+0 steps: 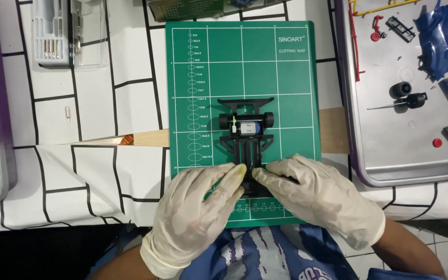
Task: Assembling a mini 4WD toy car chassis, including motor, gear, and battery installation
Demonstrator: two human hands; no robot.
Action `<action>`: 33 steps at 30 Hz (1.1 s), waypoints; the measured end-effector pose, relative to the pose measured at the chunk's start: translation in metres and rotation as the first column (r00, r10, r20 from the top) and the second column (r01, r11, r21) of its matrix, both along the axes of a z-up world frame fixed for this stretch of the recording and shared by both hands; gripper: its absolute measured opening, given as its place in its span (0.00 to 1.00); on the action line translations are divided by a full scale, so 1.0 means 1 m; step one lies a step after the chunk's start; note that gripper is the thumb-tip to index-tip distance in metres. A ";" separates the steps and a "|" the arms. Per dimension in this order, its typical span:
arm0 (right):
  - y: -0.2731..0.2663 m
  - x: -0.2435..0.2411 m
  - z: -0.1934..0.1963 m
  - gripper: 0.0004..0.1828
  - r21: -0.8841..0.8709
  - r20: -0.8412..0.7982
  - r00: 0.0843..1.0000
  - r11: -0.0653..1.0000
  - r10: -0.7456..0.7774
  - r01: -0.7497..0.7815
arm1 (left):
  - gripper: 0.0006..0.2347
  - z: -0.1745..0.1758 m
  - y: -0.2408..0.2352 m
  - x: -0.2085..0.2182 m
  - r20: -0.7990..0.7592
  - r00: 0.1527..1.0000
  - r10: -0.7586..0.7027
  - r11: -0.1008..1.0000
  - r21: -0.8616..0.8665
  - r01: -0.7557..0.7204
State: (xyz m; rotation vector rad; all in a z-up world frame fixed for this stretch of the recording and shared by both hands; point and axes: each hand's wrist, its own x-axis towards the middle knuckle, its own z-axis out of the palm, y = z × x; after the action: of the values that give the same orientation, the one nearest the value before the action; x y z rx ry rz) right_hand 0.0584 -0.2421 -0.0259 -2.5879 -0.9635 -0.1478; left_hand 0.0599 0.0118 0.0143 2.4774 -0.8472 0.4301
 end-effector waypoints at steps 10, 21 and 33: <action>0.004 0.012 0.025 0.18 0.071 -0.283 0.954 0.989 -0.105 0.130 | 0.09 -0.004 -0.008 0.008 -0.030 0.998 0.052 0.997 0.059 -0.050; 0.027 0.026 0.051 0.12 0.196 -0.279 0.960 0.979 -0.005 0.062 | 0.16 -0.016 -0.007 0.003 -0.065 0.995 0.082 0.991 0.107 -0.075; 0.026 0.020 0.056 0.03 0.709 -0.185 0.958 0.705 0.217 -0.022 | 0.11 0.012 -0.015 0.000 -0.058 0.996 -0.069 0.960 -0.275 0.051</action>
State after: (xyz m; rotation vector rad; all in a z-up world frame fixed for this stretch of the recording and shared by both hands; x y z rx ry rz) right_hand 0.0785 -0.2158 0.0296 -1.7726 -0.7739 -0.1112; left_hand 0.0601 -0.0035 0.0262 2.1945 -0.7774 0.4104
